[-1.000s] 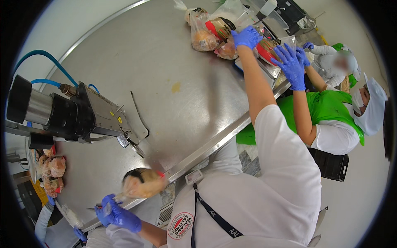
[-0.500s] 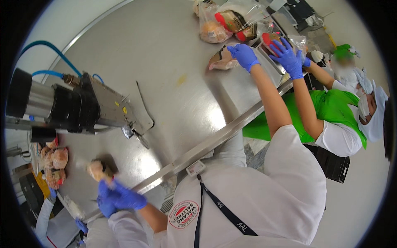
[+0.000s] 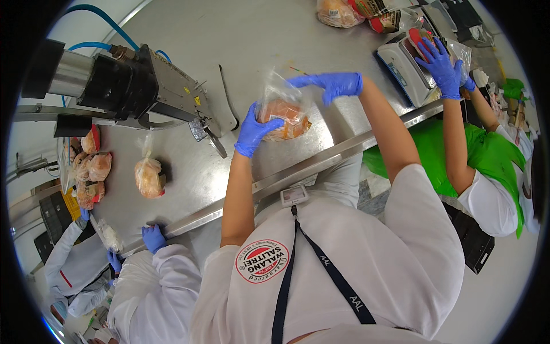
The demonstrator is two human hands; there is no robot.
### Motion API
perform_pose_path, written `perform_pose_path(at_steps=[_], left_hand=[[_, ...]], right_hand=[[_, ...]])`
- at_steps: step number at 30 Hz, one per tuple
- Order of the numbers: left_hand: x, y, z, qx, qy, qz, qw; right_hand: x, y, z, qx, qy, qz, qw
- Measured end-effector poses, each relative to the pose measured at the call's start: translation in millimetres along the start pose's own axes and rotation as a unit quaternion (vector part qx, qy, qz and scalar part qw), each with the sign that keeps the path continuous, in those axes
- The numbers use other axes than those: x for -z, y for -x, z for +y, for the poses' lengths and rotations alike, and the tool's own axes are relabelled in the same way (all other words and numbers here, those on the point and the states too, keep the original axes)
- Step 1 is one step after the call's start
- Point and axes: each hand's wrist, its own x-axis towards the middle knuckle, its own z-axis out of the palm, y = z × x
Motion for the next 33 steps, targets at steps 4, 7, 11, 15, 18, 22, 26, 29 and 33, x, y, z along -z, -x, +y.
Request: perform_pose_path(at_steps=[4, 7, 11, 15, 18, 22, 26, 29, 33], left_hand=[[7, -4, 0, -0.043, -0.012, -0.019, 0.999], [-4, -17, 30, -0.098, -0.092, -0.036, 0.990], [-14, -38, 35, -0.064, -0.117, -0.021, 0.991], [-20, -33, 38, 0.051, 0.202, -0.053, 0.977], [-43, -21, 59, -0.075, 0.128, 0.032, 0.988], [-53, -2, 78, -0.107, 0.161, -0.012, 0.981], [-31, 22, 72, -0.258, -0.134, 0.116, 0.950], [-42, 17, 6, -0.219, -0.112, 0.100, 0.964], [-51, 1, -38, -0.173, -0.077, 0.190, 0.963]], right_hand=[[-11, 12, 18, -0.123, 0.444, 0.062, 0.885], [0, 8, 8, 0.052, 0.336, 0.094, 0.936], [-12, -1, -36, 0.150, 0.066, 0.235, 0.958], [-39, 9, 21, 0.077, -0.214, 0.326, 0.918], [-85, -2, 27, 0.069, -0.135, 0.200, 0.968], [-100, -21, 9, -0.015, -0.101, 0.250, 0.963], [-97, -26, -2, 0.017, -0.228, 0.301, 0.926], [-122, -41, -17, 0.066, -0.040, 0.305, 0.949], [-157, -55, -59, 0.012, 0.387, 0.223, 0.895]])
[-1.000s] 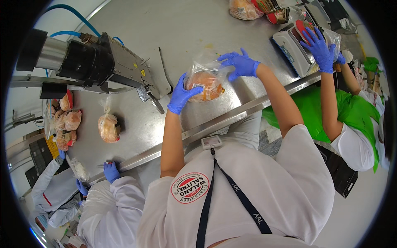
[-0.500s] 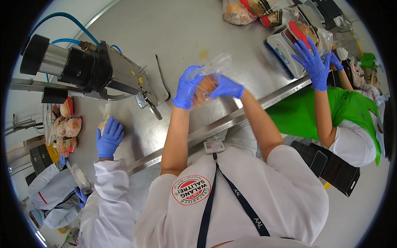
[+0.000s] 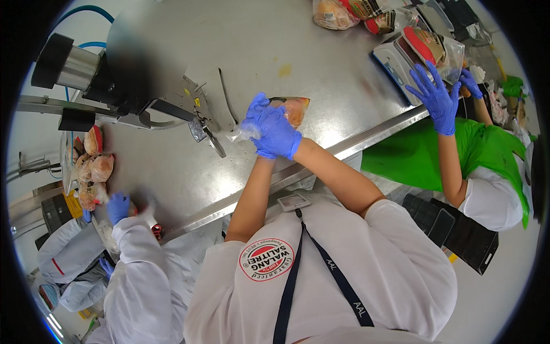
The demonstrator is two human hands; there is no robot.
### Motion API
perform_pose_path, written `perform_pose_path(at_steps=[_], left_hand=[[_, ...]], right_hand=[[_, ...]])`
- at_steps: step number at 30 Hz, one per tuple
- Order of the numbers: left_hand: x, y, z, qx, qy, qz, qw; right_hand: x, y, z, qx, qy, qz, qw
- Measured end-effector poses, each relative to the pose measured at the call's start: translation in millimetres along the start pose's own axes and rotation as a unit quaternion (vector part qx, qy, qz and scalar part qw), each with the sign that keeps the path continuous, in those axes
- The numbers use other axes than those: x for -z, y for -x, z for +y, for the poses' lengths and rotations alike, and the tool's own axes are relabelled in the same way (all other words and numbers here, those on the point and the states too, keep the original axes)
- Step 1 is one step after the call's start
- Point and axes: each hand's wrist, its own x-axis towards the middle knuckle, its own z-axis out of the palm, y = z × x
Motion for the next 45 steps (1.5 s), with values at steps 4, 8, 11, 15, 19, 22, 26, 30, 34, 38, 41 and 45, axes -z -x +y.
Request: perform_pose_path(at_steps=[4, 8, 11, 15, 19, 22, 26, 30, 34, 38, 41, 45], left_hand=[[0, 6, -14, 0.021, 0.007, 0.037, 0.999], [10, -1, -11, 0.015, 0.045, 0.087, 0.995], [13, -15, 2, -0.017, 0.131, 0.142, 0.981], [22, -23, 4, -0.034, 0.142, 0.191, 0.971], [28, -15, 9, 0.028, 0.159, 0.151, 0.975], [32, -8, -4, 0.051, 0.061, 0.164, 0.983], [40, -8, -22, 0.044, -0.008, 0.167, 0.985], [45, -11, -16, 0.024, -0.083, 0.119, 0.989], [44, -8, -21, 0.056, 0.018, 0.119, 0.991], [41, 0, -47, 0.055, 0.080, 0.115, 0.989], [40, 7, -61, 0.050, 0.040, 0.107, 0.992], [38, 6, -61, 0.014, 0.007, 0.109, 0.994]], right_hand=[[-7, 9, 14, 0.079, -0.059, 0.056, 0.994], [-10, 37, 60, -0.141, -0.227, 0.326, 0.907], [-46, 27, 110, -0.265, -0.718, 0.197, 0.613], [-52, -1, 83, -0.159, -0.595, 0.175, 0.768], [-43, -5, 47, -0.122, -0.200, 0.215, 0.948], [-40, -11, 37, -0.086, -0.128, 0.244, 0.958], [-41, -17, 27, -0.073, -0.081, 0.228, 0.968], [-53, -20, 35, -0.057, -0.056, 0.234, 0.969], [-64, -14, 47, -0.034, -0.013, 0.210, 0.977], [-69, -11, 48, -0.026, -0.010, 0.219, 0.975], [-69, -9, 50, -0.025, -0.019, 0.226, 0.974], [-75, -8, 54, -0.013, -0.012, 0.236, 0.971]])
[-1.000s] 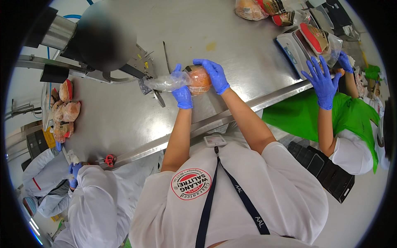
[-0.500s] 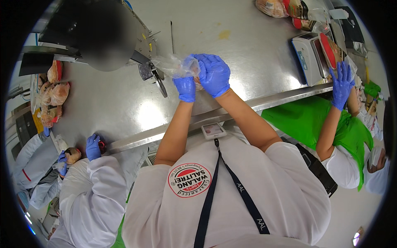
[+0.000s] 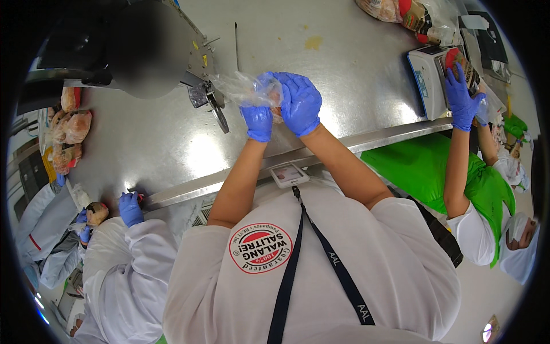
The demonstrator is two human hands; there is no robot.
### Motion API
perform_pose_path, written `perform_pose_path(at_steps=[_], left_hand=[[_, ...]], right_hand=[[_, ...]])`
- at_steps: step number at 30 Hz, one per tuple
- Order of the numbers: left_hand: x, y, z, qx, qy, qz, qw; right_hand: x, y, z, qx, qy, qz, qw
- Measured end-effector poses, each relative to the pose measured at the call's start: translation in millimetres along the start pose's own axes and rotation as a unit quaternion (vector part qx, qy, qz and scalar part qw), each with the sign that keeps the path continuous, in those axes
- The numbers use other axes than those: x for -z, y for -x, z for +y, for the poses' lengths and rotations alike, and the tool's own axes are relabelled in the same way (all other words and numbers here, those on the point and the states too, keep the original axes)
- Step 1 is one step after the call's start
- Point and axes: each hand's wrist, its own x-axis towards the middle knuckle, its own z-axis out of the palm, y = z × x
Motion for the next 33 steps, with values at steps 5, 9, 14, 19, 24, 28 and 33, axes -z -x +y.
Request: perform_pose_path(at_steps=[5, 9, 14, 19, 24, 28, 33], left_hand=[[0, -31, 18, 0.020, -0.033, -0.010, 0.999], [1, -66, 46, 0.237, 0.205, -0.014, 0.950], [0, -61, 76, 0.377, 0.307, -0.089, 0.869], [-13, -77, 127, 0.346, 0.362, -0.240, 0.832], [-24, -98, 117, 0.300, 0.607, -0.266, 0.686], [-28, -106, 105, 0.268, 0.512, -0.079, 0.812], [-38, -109, 145, 0.310, 0.607, -0.004, 0.732]], right_hand=[[10, -24, -6, -0.098, -0.103, -0.042, 0.989], [19, -29, 31, -0.204, -0.319, -0.099, 0.920], [69, -8, 38, -0.194, -0.392, -0.258, 0.862], [64, 9, 55, -0.332, -0.628, -0.211, 0.671], [70, -3, 27, -0.307, -0.894, -0.095, 0.314], [120, -32, 20, -0.291, -0.627, -0.058, 0.720], [107, -18, 34, -0.311, -0.608, -0.118, 0.720]])
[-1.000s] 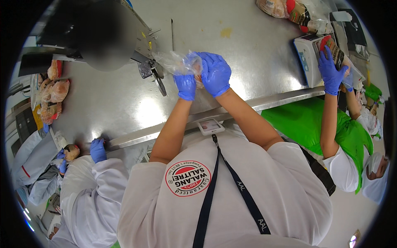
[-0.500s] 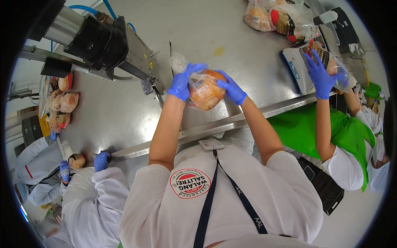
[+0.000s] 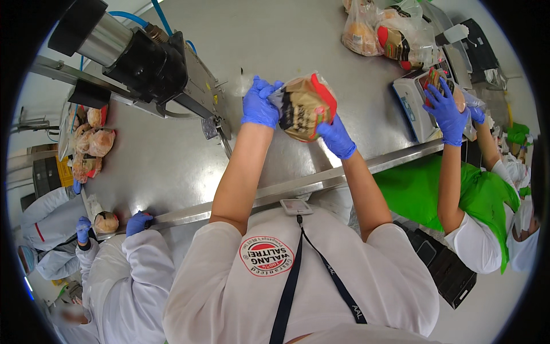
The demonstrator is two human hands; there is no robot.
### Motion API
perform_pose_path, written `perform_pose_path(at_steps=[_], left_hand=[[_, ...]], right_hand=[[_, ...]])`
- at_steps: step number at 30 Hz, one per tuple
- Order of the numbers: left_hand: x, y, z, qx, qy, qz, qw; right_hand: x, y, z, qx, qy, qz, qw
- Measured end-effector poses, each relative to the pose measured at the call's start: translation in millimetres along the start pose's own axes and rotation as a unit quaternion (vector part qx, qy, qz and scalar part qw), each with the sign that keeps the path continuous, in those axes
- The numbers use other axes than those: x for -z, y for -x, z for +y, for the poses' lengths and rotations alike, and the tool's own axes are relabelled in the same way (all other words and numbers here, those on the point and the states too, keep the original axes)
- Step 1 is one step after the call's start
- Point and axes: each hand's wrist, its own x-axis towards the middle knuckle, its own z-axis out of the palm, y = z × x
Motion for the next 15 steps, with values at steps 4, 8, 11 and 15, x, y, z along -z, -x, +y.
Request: perform_pose_path(at_steps=[4, 8, 11, 15], left_hand=[[-23, 14, 10, -0.020, -0.072, -0.138, 0.988], [-28, 34, 27, 0.001, -0.046, -0.115, 0.992], [-15, 39, 30, 0.099, 0.010, -0.103, 0.990], [-14, 53, 30, 0.140, -0.044, -0.134, 0.980]], right_hand=[[-2, 8, -4, -0.155, -0.530, -0.058, 0.832], [11, 4, -34, 0.122, 0.378, 0.059, 0.916], [-6, -13, -50, 0.215, 0.268, -0.013, 0.939], [-26, -22, -76, -0.051, -0.154, -0.007, 0.987]])
